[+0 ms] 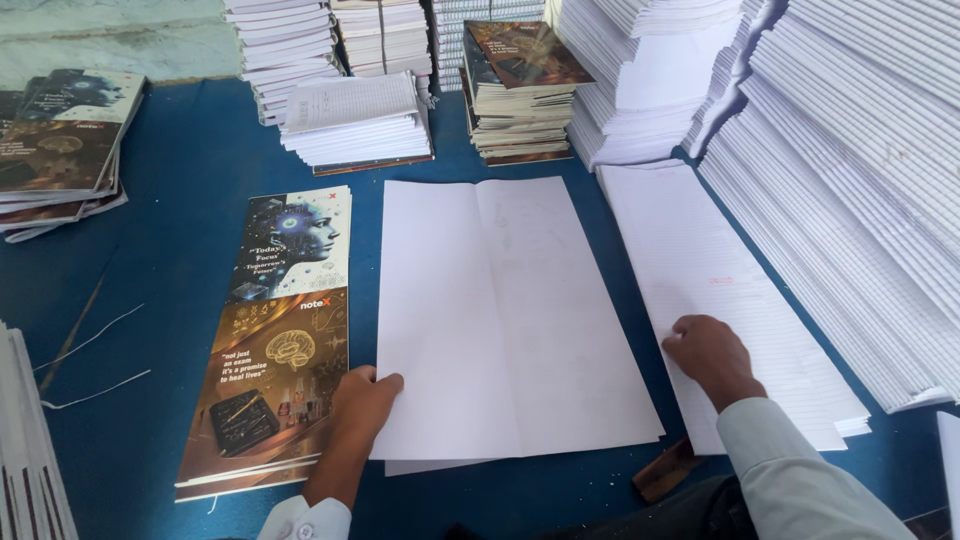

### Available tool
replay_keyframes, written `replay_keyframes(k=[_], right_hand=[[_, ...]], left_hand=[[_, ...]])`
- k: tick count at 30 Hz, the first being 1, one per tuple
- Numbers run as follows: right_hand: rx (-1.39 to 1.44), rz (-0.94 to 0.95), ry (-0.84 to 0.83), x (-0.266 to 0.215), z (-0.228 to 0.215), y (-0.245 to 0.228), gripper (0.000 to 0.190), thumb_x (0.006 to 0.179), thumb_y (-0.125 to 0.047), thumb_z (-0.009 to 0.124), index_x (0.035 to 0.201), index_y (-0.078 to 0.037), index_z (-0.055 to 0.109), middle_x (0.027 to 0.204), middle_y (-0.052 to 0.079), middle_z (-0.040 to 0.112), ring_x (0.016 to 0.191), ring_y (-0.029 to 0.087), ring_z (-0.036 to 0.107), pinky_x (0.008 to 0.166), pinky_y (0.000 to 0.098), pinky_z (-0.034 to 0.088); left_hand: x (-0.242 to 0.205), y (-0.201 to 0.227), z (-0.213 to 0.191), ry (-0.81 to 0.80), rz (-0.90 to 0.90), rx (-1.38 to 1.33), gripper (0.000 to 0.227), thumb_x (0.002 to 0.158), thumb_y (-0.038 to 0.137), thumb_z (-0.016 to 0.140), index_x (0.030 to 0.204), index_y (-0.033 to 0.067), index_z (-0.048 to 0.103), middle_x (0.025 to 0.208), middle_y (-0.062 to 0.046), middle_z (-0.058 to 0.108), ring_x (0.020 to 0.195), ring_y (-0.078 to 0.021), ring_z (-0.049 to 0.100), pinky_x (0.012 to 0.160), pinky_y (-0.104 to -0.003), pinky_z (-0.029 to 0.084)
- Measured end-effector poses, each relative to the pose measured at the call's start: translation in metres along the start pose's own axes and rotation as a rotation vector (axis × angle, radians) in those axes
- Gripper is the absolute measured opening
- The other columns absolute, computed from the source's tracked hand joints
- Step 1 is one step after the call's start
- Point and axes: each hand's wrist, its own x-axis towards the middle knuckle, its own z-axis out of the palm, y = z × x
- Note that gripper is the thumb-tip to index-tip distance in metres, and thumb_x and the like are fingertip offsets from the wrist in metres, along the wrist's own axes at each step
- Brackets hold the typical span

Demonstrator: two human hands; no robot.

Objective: The person assembles notebooks by inserting printed index pages into covers. They repeatedly pick up a cover, insert a page, and place the finished notebook onto a stack.

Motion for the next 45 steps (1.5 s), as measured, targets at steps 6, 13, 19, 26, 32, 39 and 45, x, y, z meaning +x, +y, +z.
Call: replay_keyframes(k=[6,13,19,26,32,39,45], right_hand=[[0.102,0.180,0.017,0.032,0.010,0.044,0.056,0.095,-0.050,0.068,0.135,-0.010,0.069,0.133,0.019,0.068,0.116,0.036,0.069,0.099,0.0540,0.056],[0.061,0.301,0.123,0.086,0.045,0.104,0.104,0.079,-0.077,0.070,0.146,0.000,0.052,0.148,0.035,0.045,0.140,0.053,0.039,0.106,0.0648,0.042],[0.064,0.293,0.134,0.080,0.026,0.100,0.116,0.065,-0.078,0.080,0.140,0.007,0.055,0.145,0.042,0.043,0.134,0.061,0.042,0.095,0.0704,0.049],[0.230,0.287,0.076,0.068,0.016,0.094,0.120,0.059,-0.070,0.089,0.137,0.014,0.052,0.118,0.041,0.064,0.101,0.058,0.069,0.085,0.0621,0.059],[0.372,0.267,0.046,0.054,0.002,0.087,0.090,0.070,-0.049,0.088,0.128,0.015,0.062,0.106,0.034,0.076,0.092,0.046,0.078,0.087,0.0479,0.062],[0.678,0.238,-0.086,0.034,-0.016,0.073,0.056,0.099,-0.025,0.064,0.139,0.012,0.054,0.117,0.040,0.069,0.099,0.050,0.073,0.090,0.0507,0.057],[0.843,0.184,-0.120,0.008,-0.046,0.054,0.053,0.100,-0.017,0.057,0.147,0.005,0.047,0.124,0.038,0.065,0.101,0.049,0.072,0.090,0.0526,0.059]], left_hand=[[-0.005,0.004,-0.006,-0.017,-0.053,-0.005,0.032,0.079,0.025,0.070,0.098,-0.0012,0.074,0.089,-0.020,0.077,0.080,-0.0309,0.074,0.076,-0.042,0.057],[-0.004,0.012,-0.015,0.023,-0.047,0.193,0.036,0.082,0.031,0.069,0.105,0.0046,0.074,0.098,-0.018,0.077,0.090,-0.0308,0.075,0.085,-0.044,0.056],[0.000,0.019,-0.020,0.075,-0.056,0.394,0.045,0.082,0.038,0.069,0.120,0.0147,0.070,0.111,-0.013,0.075,0.106,-0.0304,0.071,0.094,-0.046,0.055],[0.000,0.020,-0.023,0.089,-0.032,0.412,0.043,0.083,0.038,0.069,0.119,0.0145,0.072,0.109,-0.013,0.075,0.108,-0.0314,0.070,0.096,-0.047,0.053],[-0.002,0.023,-0.025,0.073,-0.028,0.436,0.041,0.083,0.038,0.069,0.114,0.0121,0.073,0.106,-0.013,0.077,0.106,-0.0303,0.072,0.096,-0.045,0.053],[-0.001,0.024,-0.026,0.082,-0.017,0.451,0.040,0.083,0.037,0.068,0.114,0.0114,0.073,0.103,-0.013,0.078,0.103,-0.0297,0.072,0.094,-0.044,0.053],[0.001,0.022,-0.027,0.123,-0.010,0.399,0.048,0.082,0.037,0.070,0.122,0.0103,0.070,0.104,-0.016,0.077,0.102,-0.0320,0.073,0.095,-0.046,0.054]])
